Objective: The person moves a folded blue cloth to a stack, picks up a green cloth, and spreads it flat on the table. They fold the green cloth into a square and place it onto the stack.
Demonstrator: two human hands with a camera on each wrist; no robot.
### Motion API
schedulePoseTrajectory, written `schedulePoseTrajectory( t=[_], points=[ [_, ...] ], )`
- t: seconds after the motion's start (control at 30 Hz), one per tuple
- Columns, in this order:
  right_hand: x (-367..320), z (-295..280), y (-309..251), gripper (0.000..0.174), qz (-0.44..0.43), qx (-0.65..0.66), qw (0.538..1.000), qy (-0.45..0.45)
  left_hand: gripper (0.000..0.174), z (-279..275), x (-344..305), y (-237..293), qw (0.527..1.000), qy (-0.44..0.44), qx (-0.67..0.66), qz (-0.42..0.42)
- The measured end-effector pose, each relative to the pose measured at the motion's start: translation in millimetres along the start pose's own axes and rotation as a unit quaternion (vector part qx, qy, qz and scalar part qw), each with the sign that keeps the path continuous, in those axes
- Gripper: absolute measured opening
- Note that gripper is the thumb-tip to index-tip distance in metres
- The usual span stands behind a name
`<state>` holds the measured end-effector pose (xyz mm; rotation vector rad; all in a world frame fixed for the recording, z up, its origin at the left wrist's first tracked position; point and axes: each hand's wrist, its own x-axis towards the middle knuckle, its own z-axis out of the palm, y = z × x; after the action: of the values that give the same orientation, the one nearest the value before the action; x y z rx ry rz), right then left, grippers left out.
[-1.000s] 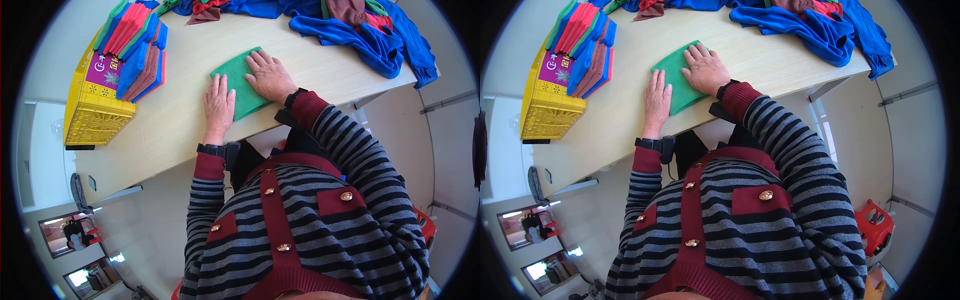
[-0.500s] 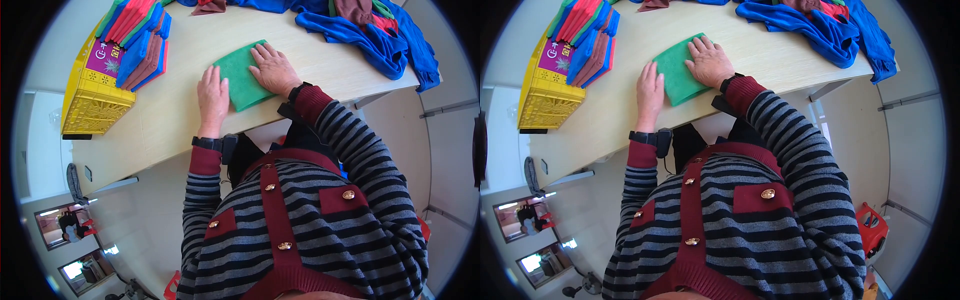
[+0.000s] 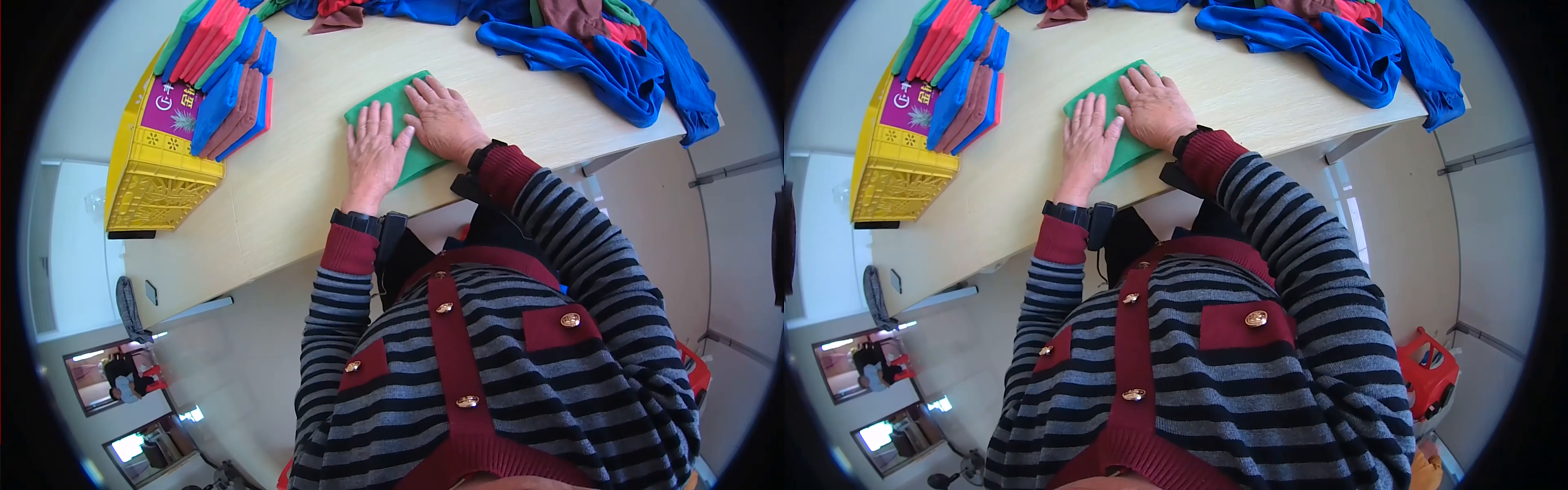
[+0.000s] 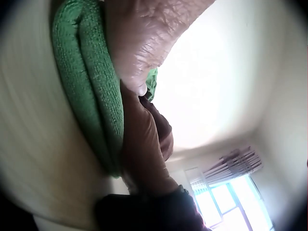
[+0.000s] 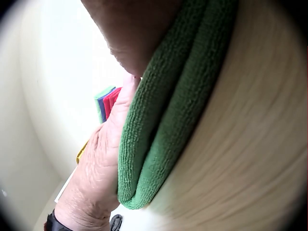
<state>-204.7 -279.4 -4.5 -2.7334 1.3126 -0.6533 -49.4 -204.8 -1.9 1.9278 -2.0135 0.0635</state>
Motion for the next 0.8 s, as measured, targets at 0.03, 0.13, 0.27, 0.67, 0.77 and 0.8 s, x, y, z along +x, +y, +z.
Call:
schedulePoseTrajectory(
  t=[0.03,0.13,0.27,0.67,0.77,0.8],
  points=[
    [-0.4,-0.4,-0.3,0.058,-0.001,0.002,1.0,0.001,0.068,-1.3,-1.7,-2.8,1.0,-0.005,-0.005,-0.027],
    [-0.6,-5.9,-0.7,0.058,-0.001,0.003,1.0,-0.008,0.069,-5.1,-4.6,-14.3,0.997,-0.008,-0.003,-0.079],
    [-1.0,-14.7,-2.9,0.058,0.004,-0.001,0.999,-0.032,0.065,-15.3,-7.0,-32.3,0.987,-0.023,0.044,-0.154],
    [-1.1,-19.1,-1.1,0.057,-0.008,0.014,1.0,-0.026,0.047,0.0,33.9,-64.2,0.988,0.087,-0.125,-0.01],
    [-3.3,-17.9,1.1,0.057,-0.026,0.025,0.999,-0.025,0.046,-7.1,20.8,-55.3,0.991,0.078,-0.11,-0.022],
    [-3.4,-19.2,1.6,0.057,-0.043,0.028,0.998,-0.029,0.046,-9.8,14.2,-53.6,0.991,0.084,-0.096,-0.027]
  ],
)
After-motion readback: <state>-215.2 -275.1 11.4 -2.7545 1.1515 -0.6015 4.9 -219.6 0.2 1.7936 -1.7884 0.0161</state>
